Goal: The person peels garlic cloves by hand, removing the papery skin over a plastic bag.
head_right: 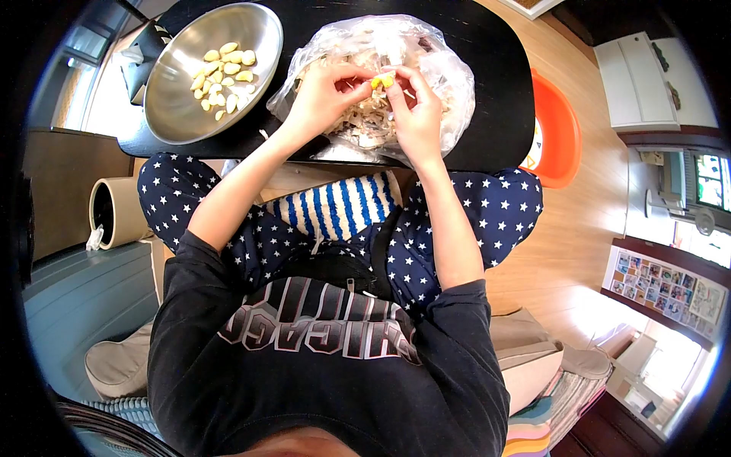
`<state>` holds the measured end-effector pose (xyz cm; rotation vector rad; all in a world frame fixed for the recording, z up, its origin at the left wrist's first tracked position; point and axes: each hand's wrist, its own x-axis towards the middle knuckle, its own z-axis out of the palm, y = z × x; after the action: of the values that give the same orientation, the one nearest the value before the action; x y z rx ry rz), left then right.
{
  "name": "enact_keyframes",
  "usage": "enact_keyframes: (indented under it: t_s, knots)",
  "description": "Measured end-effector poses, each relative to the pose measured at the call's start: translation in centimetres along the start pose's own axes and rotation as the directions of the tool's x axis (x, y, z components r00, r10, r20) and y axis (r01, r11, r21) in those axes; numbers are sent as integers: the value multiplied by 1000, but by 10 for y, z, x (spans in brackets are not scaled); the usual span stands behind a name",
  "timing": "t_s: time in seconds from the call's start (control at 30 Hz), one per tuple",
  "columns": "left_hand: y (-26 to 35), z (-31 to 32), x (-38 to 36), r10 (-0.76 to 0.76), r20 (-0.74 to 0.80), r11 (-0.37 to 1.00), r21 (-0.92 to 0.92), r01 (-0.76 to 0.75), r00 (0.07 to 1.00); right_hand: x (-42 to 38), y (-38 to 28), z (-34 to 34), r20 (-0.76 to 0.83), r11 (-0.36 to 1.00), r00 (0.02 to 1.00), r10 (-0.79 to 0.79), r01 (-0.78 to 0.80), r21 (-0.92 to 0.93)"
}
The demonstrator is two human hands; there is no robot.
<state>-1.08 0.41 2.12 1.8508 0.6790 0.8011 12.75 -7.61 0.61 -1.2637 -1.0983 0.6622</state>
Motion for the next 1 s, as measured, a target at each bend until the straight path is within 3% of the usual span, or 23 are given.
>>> enact_keyframes:
  t_s: [0.07, 0.13, 0.27, 0.47, 0.67, 0.83, 1.0]
  knots:
    - [1, 0, 0, 4, 2, 1000, 22, -4, 1000, 1, -3, -1, -16, 1000, 1000, -11, 11, -24]
    - [1, 0, 0, 67, -25, 995, 73, -65, 997, 3, -7, -5, 40, 949, 991, -129, 135, -284]
    - [-3, -1, 0, 166, -15, 985, 50, -165, 986, 4, -5, -6, 48, 939, 987, -154, 161, -303]
    - [-4, 0, 0, 204, 2, 978, 46, -204, 979, 3, -6, -7, 56, 961, 989, -135, 144, -234]
    - [-1, 1, -3, 207, -52, 973, 117, -200, 977, 1, -2, -4, 94, 930, 965, -246, 262, -257]
    - [0, 3, -4, 135, -140, 991, 23, -133, 981, 1, -5, -3, 85, 988, 985, -152, 154, -13]
    - [6, 2, -5, 121, -161, 993, 32, -118, 979, 0, -7, 4, 68, 992, 990, -122, 120, 35]
